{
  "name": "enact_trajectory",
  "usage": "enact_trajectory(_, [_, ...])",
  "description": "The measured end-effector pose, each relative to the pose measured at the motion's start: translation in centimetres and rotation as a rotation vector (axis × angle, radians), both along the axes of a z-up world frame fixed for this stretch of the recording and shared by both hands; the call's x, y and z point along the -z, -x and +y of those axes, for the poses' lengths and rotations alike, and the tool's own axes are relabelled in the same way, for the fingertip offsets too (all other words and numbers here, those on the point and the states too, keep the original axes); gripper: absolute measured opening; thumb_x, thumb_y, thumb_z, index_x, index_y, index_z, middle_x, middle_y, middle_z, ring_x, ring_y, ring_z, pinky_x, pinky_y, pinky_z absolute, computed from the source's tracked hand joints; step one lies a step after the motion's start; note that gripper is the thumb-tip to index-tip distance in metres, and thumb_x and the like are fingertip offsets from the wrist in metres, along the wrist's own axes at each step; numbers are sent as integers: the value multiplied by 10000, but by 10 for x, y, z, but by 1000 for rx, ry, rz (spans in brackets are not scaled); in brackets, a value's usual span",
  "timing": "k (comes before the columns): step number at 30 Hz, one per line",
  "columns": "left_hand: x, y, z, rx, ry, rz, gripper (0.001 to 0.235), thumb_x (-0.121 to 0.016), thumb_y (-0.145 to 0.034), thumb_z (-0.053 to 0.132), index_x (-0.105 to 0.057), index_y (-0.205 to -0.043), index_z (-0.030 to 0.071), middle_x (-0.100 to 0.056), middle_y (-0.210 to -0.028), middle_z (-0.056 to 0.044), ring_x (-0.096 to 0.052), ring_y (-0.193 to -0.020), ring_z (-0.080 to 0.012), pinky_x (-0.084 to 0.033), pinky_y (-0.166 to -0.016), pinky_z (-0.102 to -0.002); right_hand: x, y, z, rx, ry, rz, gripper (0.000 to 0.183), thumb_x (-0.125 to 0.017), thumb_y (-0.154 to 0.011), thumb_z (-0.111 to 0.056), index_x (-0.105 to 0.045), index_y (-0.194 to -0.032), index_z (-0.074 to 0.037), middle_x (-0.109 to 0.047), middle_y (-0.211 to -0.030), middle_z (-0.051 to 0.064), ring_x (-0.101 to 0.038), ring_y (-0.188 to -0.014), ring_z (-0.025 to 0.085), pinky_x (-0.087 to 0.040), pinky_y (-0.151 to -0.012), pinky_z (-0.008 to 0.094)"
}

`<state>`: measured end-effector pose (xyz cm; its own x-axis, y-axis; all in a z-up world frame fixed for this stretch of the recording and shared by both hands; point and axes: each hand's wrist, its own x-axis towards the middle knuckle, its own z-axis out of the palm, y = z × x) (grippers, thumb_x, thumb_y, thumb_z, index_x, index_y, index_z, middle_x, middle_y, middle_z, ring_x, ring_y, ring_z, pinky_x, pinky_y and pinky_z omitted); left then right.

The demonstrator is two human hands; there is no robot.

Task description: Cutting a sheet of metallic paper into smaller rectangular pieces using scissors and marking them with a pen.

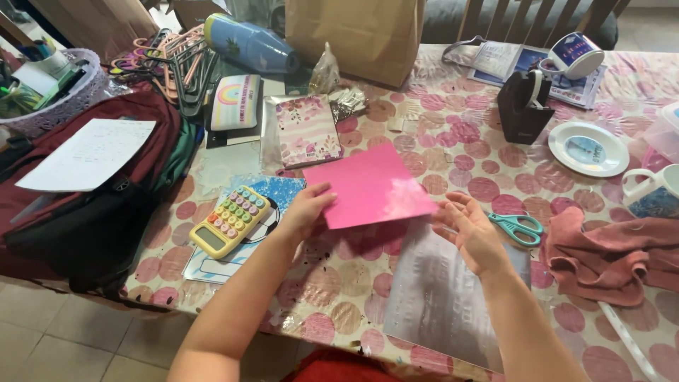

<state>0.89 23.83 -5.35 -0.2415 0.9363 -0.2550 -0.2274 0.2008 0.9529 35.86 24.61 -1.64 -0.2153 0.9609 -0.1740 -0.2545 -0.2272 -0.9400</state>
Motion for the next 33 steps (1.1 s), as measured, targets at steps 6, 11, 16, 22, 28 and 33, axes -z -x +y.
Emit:
enact_trajectory(6, [-1,-28,18,-39,82,-251,426,-834,-862,170,-616,-1212,62,-556,-929,-78,-559,-795,-166,-591,-750,-418,-1,2,-1,1,-12,-7,389,-548,-1068,-201,-447,-1431,-104,-586,-1258,84,-659,-1079,244,-582,-906,459])
enact_trajectory(11, [15,-48,28,-69,80,-357,949,-858,-834,92,-290,-1591,22,-403,-1515,-315,-550,-1252,-348,-489,-1006,-556,-16,8,-10,-3,1,-48,399,-537,-1064,-188,-441,-1440,-97,-566,-1282,93,-647,-1103,250,-573,-920,449])
enact_trajectory(16, [-63,-88,-8,-40,-8,126,992,-807,-805,56,-243,-1621,39,-408,-1524,-336,-448,-1412,-392,-412,-1132,-515,-6,7,-7,6,-11,-73,417,-561,-1054,-188,-447,-1440,-76,-561,-1281,108,-641,-1103,258,-569,-926,453])
enact_trajectory(22, [16,-70,39,54,2,397,1028,-811,-831,280,-212,-1657,153,-343,-1641,-215,-336,-1509,-357,-319,-1204,-517,0,7,-5,1,-33,-112,433,-571,-1043,-163,-444,-1447,-72,-562,-1290,109,-633,-1104,247,-565,-933,451])
enact_trajectory(28, [10,-58,36,101,-128,388,1060,-826,-791,268,-223,-1633,41,-351,-1611,-290,-300,-1509,-430,-284,-1217,-545,17,-11,2,-50,-235,-519,558,-800,-881,-151,-593,-1393,-68,-652,-1287,137,-685,-1114,221,-578,-948,370])
enact_trajectory(33, [-24,-55,1,58,-265,626,987,-843,-802,250,-296,-1599,52,-248,-1501,-431,-294,-1426,-588,-285,-1186,-614,-10,-38,1,-133,-409,-1087,569,-857,-806,-290,-686,-1334,-163,-682,-1255,141,-693,-1158,298,-578,-961,382])
